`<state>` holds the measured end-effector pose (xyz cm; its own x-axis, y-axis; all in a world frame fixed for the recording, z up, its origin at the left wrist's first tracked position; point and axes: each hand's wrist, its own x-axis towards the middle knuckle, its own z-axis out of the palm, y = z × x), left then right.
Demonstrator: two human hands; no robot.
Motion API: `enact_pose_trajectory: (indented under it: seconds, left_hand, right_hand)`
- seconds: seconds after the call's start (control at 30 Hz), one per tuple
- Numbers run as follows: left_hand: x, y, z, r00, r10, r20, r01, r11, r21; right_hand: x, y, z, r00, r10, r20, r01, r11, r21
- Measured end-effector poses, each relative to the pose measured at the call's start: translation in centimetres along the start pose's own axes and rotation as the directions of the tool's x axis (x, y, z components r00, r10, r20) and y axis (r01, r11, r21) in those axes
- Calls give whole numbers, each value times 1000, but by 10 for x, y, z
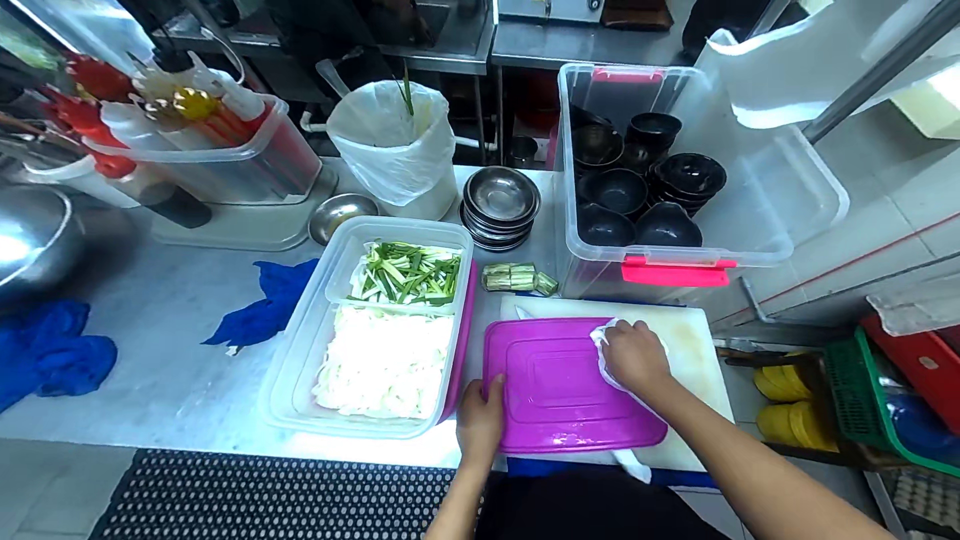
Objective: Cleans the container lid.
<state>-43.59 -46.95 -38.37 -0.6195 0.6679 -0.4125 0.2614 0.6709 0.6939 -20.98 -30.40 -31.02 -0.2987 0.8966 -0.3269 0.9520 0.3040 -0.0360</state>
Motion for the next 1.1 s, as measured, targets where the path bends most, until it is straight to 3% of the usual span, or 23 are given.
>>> enact_pose_trajectory:
  seconds: [0.2, 0.33, 0.43, 0.6, 0.87, 0.97, 1.1]
  left_hand:
    - [2, 0, -5, 996, 83, 25, -85, 993, 87]
    - [3, -1, -5, 992, 101, 78, -112, 982, 152]
    - [1, -5, -4, 994, 102, 44, -109, 972, 210]
    - [3, -8, 0, 997, 64, -37, -55, 974, 221]
    - [2, -8, -2, 998, 57, -23, -53, 988, 142]
    - [0, -6, -2, 998, 60, -32, -55, 986, 159]
    - [-1, -3, -4, 997, 72, -38, -65, 983, 170]
  right_hand:
    - [3, -43, 7, 996, -82, -21, 83, 996, 38]
    - [-1, -115, 11, 945, -319, 67, 309, 943, 126]
    - [3, -151, 14, 884, -452, 119, 446, 892, 75]
    - [-15, -139, 25, 798, -600, 60, 600, 800, 10]
    - [-76, -110, 43, 618, -775, 133, 771, 630, 89]
    - [-87, -85, 44, 630, -770, 103, 766, 637, 82]
    - [-104, -21, 40, 715, -697, 58, 686, 715, 136]
